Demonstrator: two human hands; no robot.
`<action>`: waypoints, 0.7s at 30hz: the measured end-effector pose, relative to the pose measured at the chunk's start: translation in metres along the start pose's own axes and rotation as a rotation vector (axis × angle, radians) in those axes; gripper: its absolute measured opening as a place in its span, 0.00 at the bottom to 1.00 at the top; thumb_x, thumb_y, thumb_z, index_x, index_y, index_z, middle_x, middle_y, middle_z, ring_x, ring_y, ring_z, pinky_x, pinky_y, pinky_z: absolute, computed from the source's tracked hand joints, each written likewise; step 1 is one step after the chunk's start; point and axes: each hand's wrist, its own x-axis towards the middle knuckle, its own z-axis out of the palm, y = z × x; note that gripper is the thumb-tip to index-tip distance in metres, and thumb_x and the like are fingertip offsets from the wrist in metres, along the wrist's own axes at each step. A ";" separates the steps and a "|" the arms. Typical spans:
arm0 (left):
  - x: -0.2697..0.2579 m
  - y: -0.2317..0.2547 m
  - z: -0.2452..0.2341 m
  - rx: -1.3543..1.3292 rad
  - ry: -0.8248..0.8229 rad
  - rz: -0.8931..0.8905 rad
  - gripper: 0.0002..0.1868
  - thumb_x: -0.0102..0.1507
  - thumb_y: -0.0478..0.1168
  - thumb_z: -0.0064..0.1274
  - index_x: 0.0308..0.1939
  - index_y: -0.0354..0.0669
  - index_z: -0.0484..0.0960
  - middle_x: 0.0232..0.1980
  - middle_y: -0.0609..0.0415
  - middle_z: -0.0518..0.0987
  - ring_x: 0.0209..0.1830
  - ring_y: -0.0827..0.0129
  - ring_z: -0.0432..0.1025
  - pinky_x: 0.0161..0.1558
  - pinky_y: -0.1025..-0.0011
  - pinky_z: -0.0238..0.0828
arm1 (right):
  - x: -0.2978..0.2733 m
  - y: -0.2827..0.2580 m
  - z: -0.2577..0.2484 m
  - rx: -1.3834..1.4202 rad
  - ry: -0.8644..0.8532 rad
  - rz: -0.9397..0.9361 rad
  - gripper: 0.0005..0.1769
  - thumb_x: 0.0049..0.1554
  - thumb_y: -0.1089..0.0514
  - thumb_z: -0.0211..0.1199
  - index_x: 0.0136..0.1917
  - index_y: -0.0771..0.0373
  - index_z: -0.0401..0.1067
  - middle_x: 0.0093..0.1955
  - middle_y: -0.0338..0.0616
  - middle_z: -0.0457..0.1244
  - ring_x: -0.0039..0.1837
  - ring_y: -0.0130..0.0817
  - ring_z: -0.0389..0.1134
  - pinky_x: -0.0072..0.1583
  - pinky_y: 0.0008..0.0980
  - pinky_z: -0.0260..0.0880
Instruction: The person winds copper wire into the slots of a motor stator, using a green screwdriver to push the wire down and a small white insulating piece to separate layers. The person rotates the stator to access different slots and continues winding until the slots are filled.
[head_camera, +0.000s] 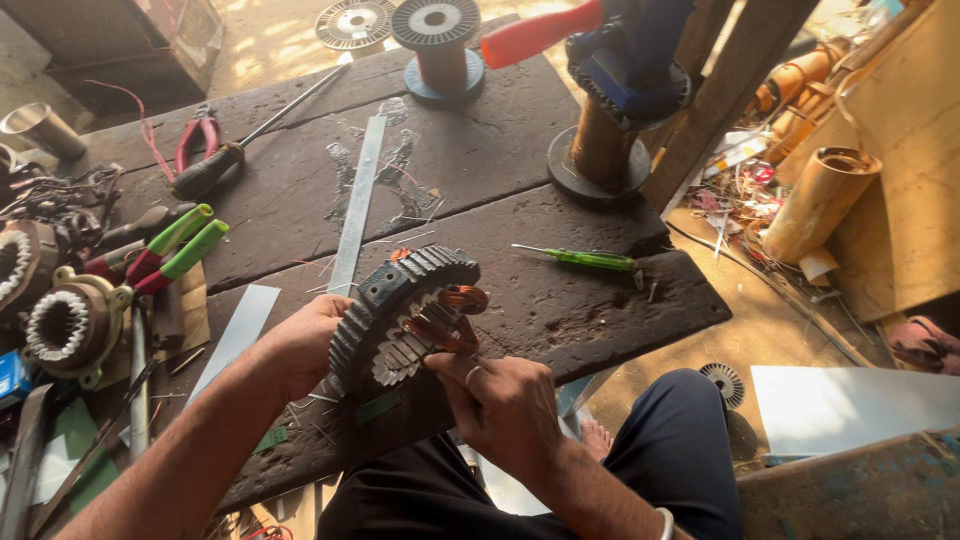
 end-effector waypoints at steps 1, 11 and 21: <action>-0.002 0.001 0.000 -0.009 -0.007 -0.004 0.08 0.60 0.33 0.58 0.37 0.27 0.86 0.28 0.52 0.84 0.22 0.75 0.76 0.24 0.76 0.74 | 0.000 0.000 0.001 -0.005 0.010 -0.001 0.09 0.56 0.64 0.69 0.51 0.59 0.80 0.34 0.42 0.70 0.31 0.31 0.70 0.34 0.34 0.68; -0.004 0.002 0.005 -0.020 -0.035 0.006 0.07 0.62 0.33 0.57 0.37 0.29 0.85 0.26 0.53 0.81 0.19 0.76 0.74 0.22 0.75 0.73 | 0.006 -0.002 0.002 -0.074 0.015 -0.077 0.07 0.55 0.59 0.73 0.48 0.59 0.80 0.31 0.41 0.68 0.28 0.31 0.68 0.32 0.34 0.65; -0.024 0.005 0.025 0.019 0.024 0.080 0.12 0.62 0.38 0.58 0.41 0.29 0.88 0.31 0.53 0.85 0.24 0.77 0.76 0.25 0.78 0.74 | 0.000 -0.024 -0.006 0.078 0.206 0.116 0.19 0.56 0.60 0.70 0.61 0.63 0.75 0.52 0.50 0.69 0.35 0.32 0.73 0.33 0.28 0.71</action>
